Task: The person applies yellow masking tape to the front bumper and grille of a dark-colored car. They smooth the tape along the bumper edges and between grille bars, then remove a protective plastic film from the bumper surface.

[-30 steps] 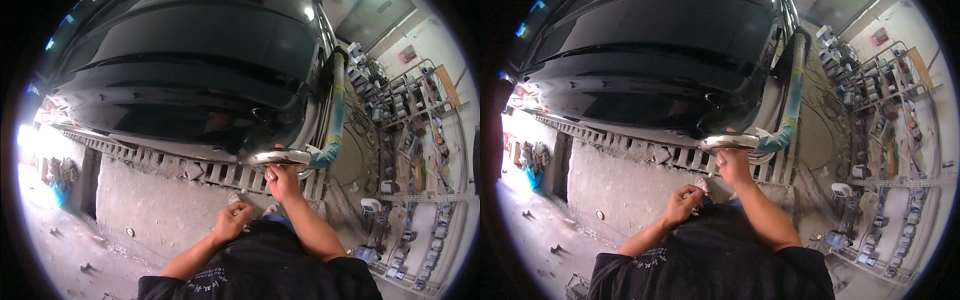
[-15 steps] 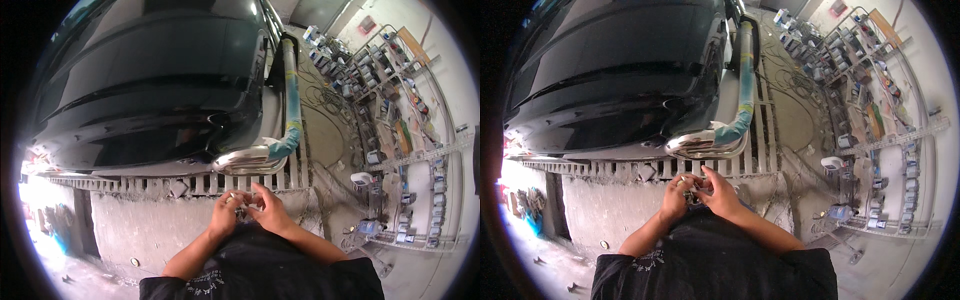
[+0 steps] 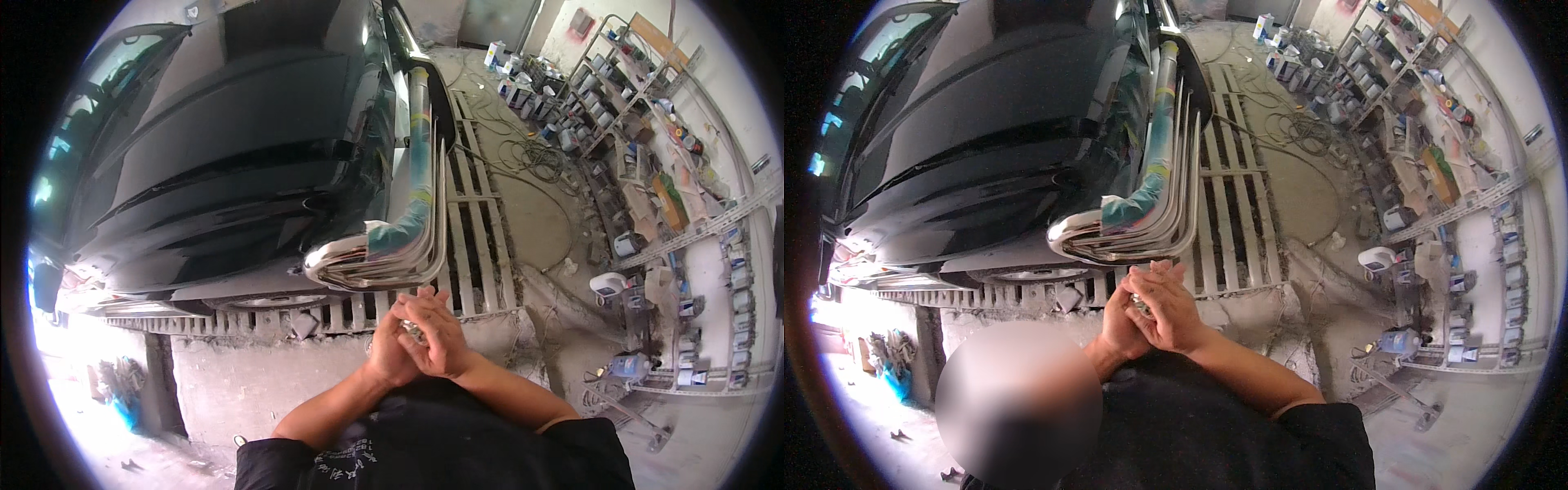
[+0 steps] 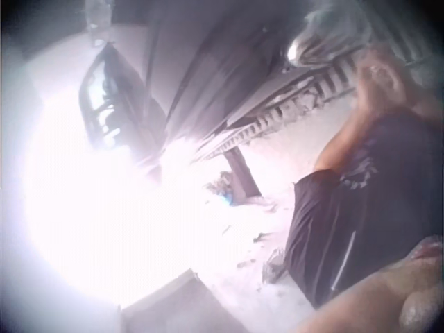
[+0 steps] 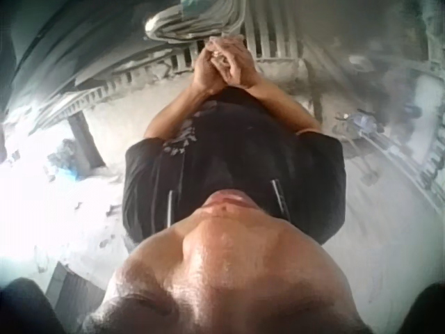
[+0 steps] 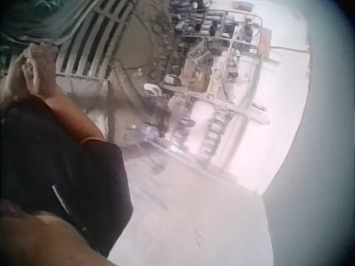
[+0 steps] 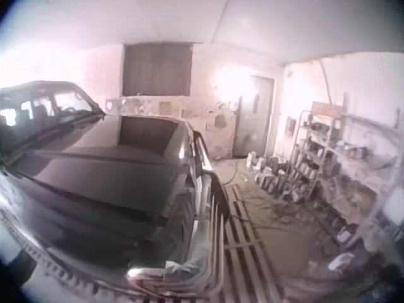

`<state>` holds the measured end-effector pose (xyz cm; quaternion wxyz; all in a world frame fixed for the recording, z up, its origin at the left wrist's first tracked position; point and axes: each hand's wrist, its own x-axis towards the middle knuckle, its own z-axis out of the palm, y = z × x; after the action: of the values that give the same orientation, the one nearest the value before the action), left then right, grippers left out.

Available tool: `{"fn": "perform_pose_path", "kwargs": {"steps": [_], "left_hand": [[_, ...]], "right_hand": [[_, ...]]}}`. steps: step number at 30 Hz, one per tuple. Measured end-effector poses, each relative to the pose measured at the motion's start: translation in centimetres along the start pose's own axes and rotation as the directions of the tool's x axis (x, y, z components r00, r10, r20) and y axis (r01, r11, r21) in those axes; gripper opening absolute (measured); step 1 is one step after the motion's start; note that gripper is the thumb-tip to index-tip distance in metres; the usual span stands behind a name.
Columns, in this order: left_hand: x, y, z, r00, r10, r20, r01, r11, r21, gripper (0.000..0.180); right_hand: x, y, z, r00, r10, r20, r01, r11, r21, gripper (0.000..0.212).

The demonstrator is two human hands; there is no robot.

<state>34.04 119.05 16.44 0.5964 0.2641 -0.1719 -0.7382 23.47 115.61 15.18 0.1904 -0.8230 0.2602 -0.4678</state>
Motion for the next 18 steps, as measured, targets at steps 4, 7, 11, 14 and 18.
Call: {"fn": "perform_pose_path", "kwargs": {"steps": [4, 7, 11, 14, 18], "left_hand": [[1.2, -5.3, 0.8, 0.947, -0.295, 0.127, 0.321, 0.87, -0.375, 0.048], [0.8, -8.5, 3.1, 0.917, -0.338, 0.211, 0.397, 0.814, -0.423, 0.053], [1.0, -10.4, 5.2, 0.903, -0.429, -0.028, 0.417, 0.889, -0.188, 0.054], [2.1, -9.8, 1.8, 0.943, -0.193, -0.271, 0.197, 0.98, -0.013, 0.044], [6.1, -4.0, -1.9, 0.859, 0.253, -0.445, -0.268, 0.963, 0.032, 0.018]], "right_hand": [[-2.5, 2.3, -4.1, 0.997, 0.0, -0.077, -0.006, 0.997, -0.076, 0.047], [-4.1, 3.4, -7.6, 0.961, 0.252, -0.115, -0.238, 0.963, 0.122, 0.046], [-6.7, 6.2, -11.2, 0.848, 0.502, -0.171, -0.434, 0.842, 0.321, 0.041], [-8.3, 8.0, -14.4, 0.724, 0.671, -0.157, -0.52, 0.682, 0.515, 0.037], [-10.0, 9.5, -16.9, 0.669, 0.734, -0.118, -0.52, 0.576, 0.63, 0.037]]}}
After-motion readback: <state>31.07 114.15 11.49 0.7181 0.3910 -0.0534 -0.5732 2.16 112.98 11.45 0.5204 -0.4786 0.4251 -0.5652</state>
